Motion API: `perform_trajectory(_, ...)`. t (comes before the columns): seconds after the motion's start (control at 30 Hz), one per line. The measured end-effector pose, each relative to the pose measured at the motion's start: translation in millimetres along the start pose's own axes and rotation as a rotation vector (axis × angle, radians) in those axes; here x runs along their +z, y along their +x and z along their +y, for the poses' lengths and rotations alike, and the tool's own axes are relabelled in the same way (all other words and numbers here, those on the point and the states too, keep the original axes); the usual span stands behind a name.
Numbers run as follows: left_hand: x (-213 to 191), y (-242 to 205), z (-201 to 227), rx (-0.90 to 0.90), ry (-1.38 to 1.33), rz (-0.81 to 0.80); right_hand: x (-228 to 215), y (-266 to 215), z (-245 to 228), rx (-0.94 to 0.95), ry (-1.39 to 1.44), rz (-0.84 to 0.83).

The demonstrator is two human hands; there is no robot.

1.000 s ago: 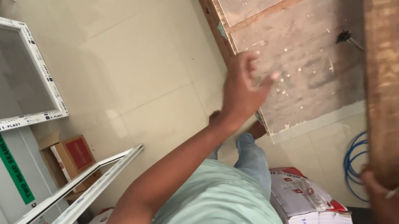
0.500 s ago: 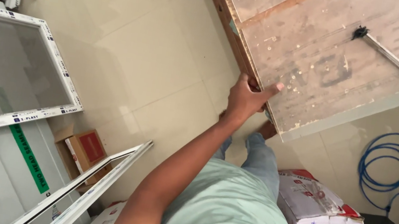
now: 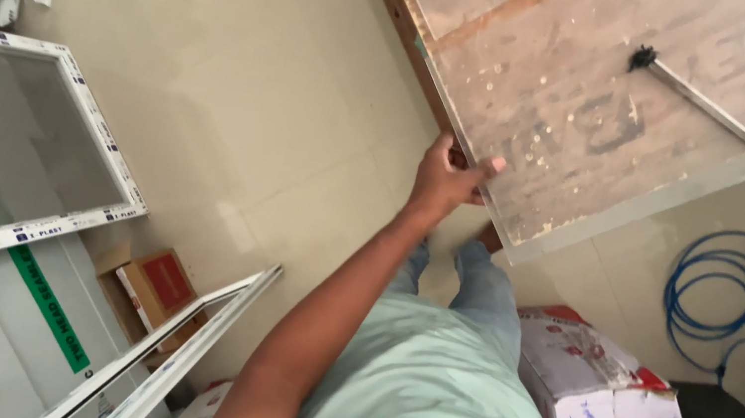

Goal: Assembling a window frame by measuring material, placing a glass pane, and hammering in plastic retainers.

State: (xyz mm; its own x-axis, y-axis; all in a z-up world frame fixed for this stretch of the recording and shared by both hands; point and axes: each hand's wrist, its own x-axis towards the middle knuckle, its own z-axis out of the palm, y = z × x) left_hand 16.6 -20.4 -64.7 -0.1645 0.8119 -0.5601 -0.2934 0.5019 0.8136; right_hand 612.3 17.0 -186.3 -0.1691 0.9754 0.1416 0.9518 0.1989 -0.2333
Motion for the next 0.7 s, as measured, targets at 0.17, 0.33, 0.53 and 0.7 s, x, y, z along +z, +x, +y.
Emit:
perform_trajectory(0.17, -18, -2, -7, -0.023, -0.153, -0.1, -141, 21, -304, 0.314, 0.905, 0.051)
perform_trajectory(0.33, -29, -17, -10, -0.137, -0.226, -0.084, -128, -31, -344, 0.281, 0.698, -0.083)
perform_trajectory(0.53, -39, -28, -12, -0.037, -0.241, -0.049, -83, -74, -382, 0.728, 0.952, -0.515)
perform_trajectory(0.7, -54, -28, -18, -0.048, -0.255, -0.058, -57, -117, -399, 0.789, 1.223, -0.774)
